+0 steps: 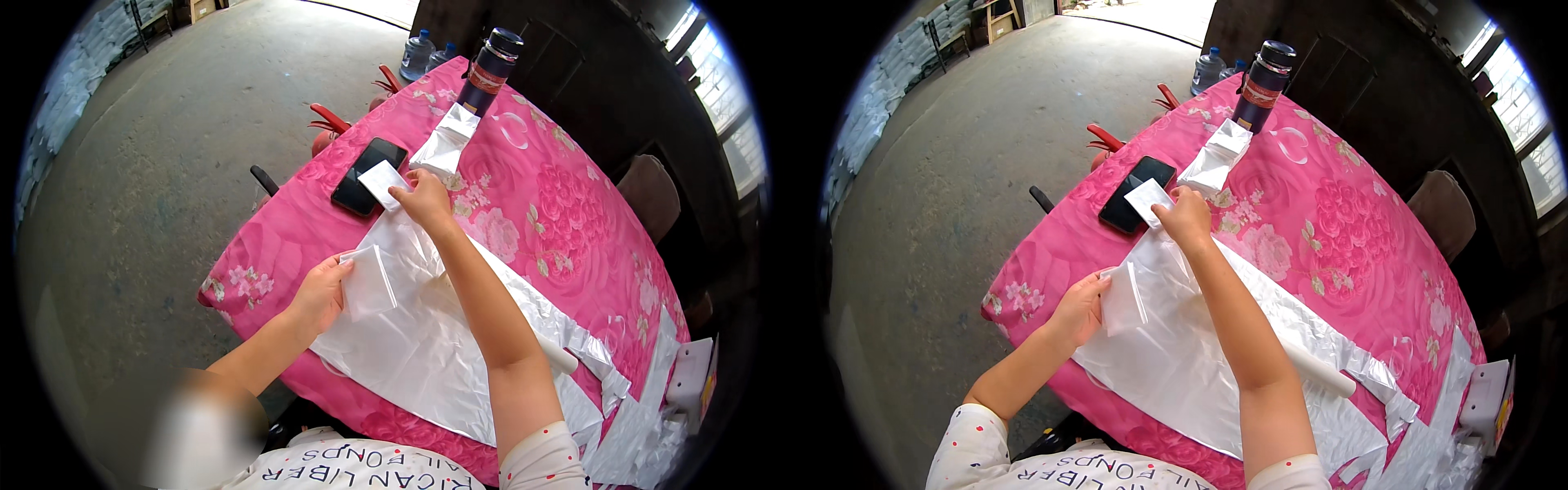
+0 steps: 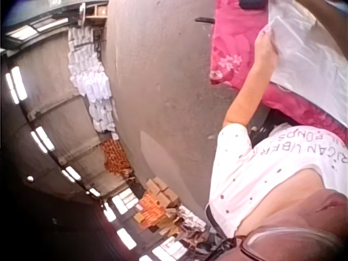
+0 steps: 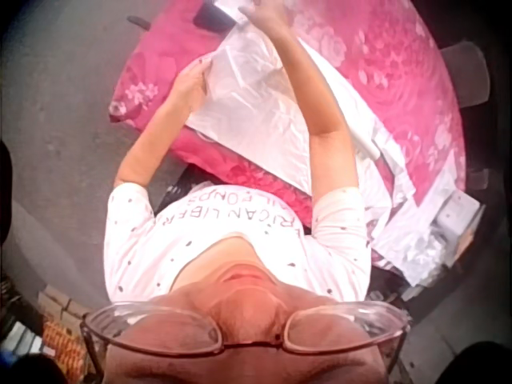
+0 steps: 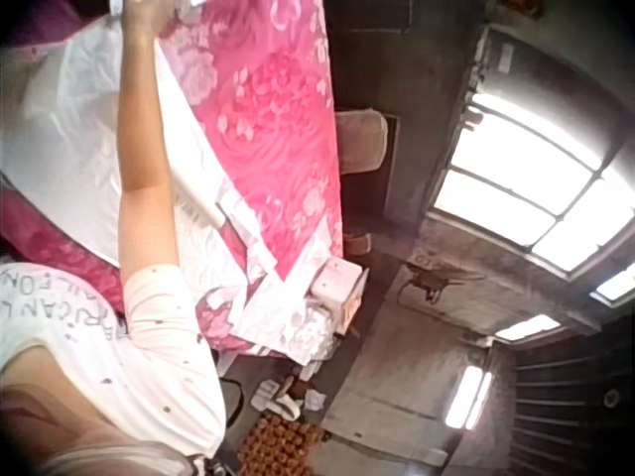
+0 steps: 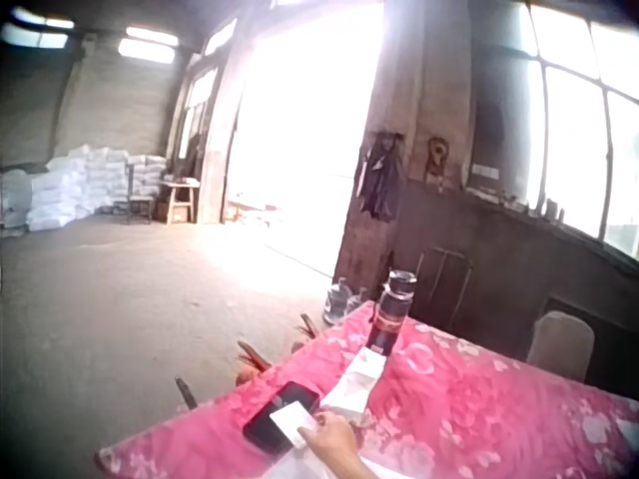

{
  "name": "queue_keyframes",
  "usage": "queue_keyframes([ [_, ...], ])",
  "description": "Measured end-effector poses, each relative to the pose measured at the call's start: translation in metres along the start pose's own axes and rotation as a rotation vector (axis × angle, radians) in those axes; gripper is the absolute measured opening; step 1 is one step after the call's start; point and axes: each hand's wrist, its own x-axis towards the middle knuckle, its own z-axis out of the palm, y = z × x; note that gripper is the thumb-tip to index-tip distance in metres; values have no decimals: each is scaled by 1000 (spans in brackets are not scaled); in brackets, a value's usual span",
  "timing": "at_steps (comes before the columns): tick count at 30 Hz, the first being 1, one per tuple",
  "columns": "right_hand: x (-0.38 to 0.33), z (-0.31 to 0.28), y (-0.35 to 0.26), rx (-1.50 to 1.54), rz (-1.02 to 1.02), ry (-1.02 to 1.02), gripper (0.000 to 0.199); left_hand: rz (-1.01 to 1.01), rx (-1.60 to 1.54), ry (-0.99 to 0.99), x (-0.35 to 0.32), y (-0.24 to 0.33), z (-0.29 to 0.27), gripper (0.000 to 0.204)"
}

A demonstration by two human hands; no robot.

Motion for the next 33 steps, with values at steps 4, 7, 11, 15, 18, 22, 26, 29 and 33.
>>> queue_keyframes([
  [4, 11, 2, -8, -135, 117, -160, 44, -48, -53, -2, -8, 4, -1, 30],
  [7, 14, 2, 3, -78, 107, -134, 39, 2, 10, -9, -5, 1, -4, 29],
  [11, -1, -26, -6, 193, 81, -13, 27, 103, 39, 36, -1, -5, -9, 30],
  [15, -57, -58, -23, 857, 181, -126, 18, 316, 161, 132, 2, -15, 0, 28],
  [18, -121, -50, -34, 1101, 178, -119, 28, 422, 122, 142, 14, -25, 1, 30],
  [22, -167, -11, -30, 929, 306, -53, 41, 507, 37, 225, 17, -46, 1, 41],
  [26, -191, 12, -19, 469, 44, 87, 59, 877, 674, 21, 5, -60, 14, 67],
  [29, -189, 0, -24, 151, -261, 273, 66, 769, 815, -42, 5, -59, 2, 73],
  [33, -191, -10, -19, 474, -204, 1, 69, 916, 862, -166, 6, -52, 1, 71],
])
